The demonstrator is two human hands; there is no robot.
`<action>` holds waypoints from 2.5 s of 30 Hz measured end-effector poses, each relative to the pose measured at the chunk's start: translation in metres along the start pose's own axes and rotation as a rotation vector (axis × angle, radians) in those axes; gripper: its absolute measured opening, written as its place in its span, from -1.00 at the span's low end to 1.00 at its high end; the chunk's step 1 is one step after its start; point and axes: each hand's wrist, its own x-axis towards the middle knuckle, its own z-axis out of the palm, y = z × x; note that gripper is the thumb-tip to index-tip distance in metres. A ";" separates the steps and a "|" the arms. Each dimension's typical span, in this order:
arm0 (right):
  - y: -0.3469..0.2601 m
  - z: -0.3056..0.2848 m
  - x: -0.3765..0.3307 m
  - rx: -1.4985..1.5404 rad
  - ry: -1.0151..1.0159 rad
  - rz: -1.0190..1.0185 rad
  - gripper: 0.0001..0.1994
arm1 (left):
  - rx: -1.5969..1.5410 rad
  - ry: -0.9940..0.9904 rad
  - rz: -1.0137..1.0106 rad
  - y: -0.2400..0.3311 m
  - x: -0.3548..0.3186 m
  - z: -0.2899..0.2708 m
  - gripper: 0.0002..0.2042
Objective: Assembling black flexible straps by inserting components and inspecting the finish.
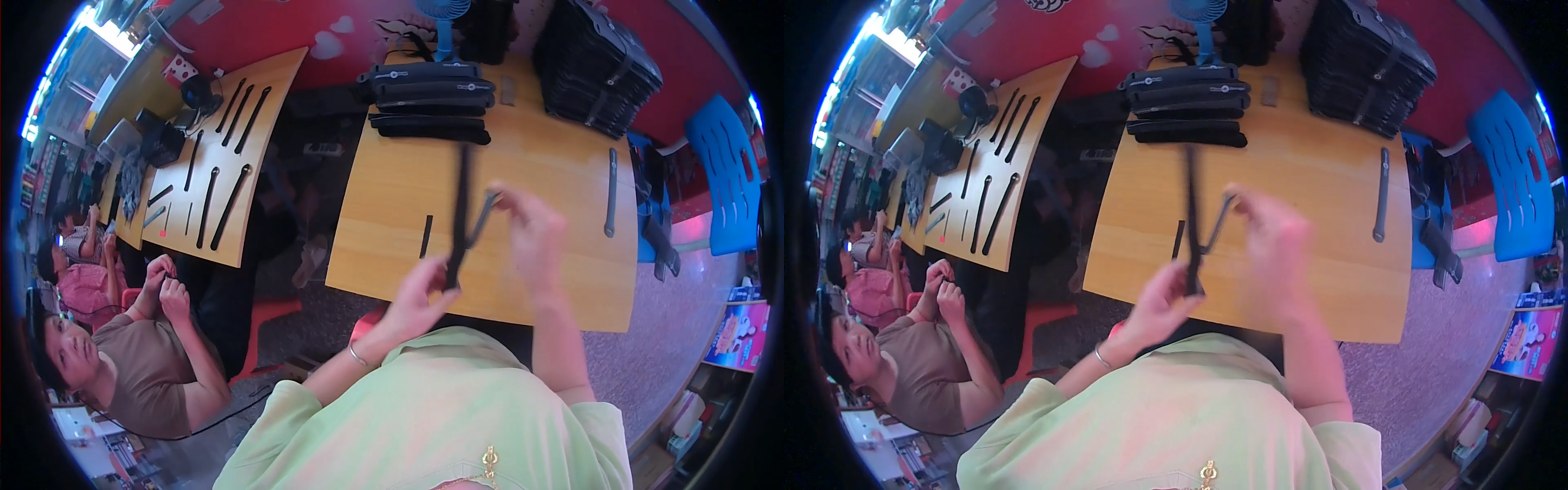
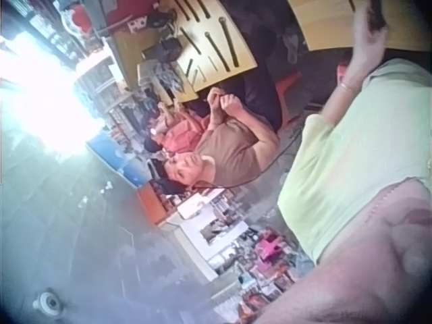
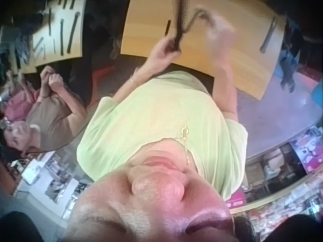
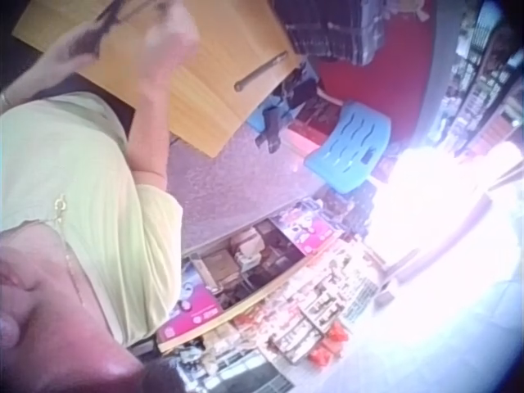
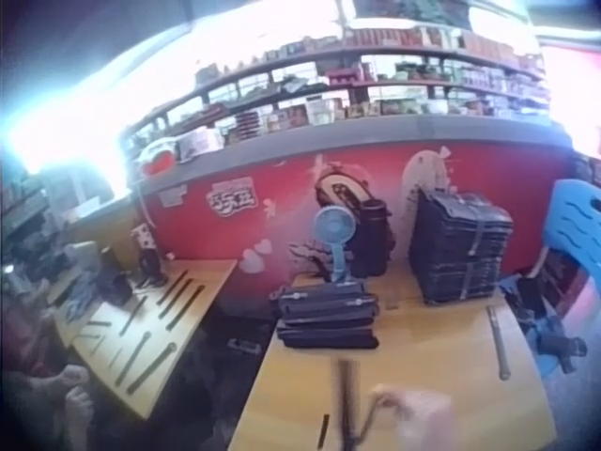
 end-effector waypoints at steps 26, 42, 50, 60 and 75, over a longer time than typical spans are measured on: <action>-0.003 0.022 -0.034 0.191 -0.174 -0.201 -0.72 | -0.763 0.291 -0.166 0.023 0.015 0.015 -0.91; 0.077 -0.092 0.002 -0.227 0.070 -0.243 -0.89 | -0.189 -0.351 -0.462 0.036 -0.002 -0.065 -0.90; 0.092 -0.179 0.016 -0.512 0.503 -0.168 -0.92 | -0.209 -0.101 -0.373 0.044 -0.034 -0.128 -0.88; 0.126 -0.099 -0.032 -0.645 0.295 -0.035 -0.92 | -0.762 -0.084 -0.271 0.012 -0.009 -0.064 -0.69; 0.139 -0.084 -0.048 -0.615 -0.118 0.132 -0.64 | -0.763 -0.059 -0.204 0.009 -0.001 -0.054 -0.73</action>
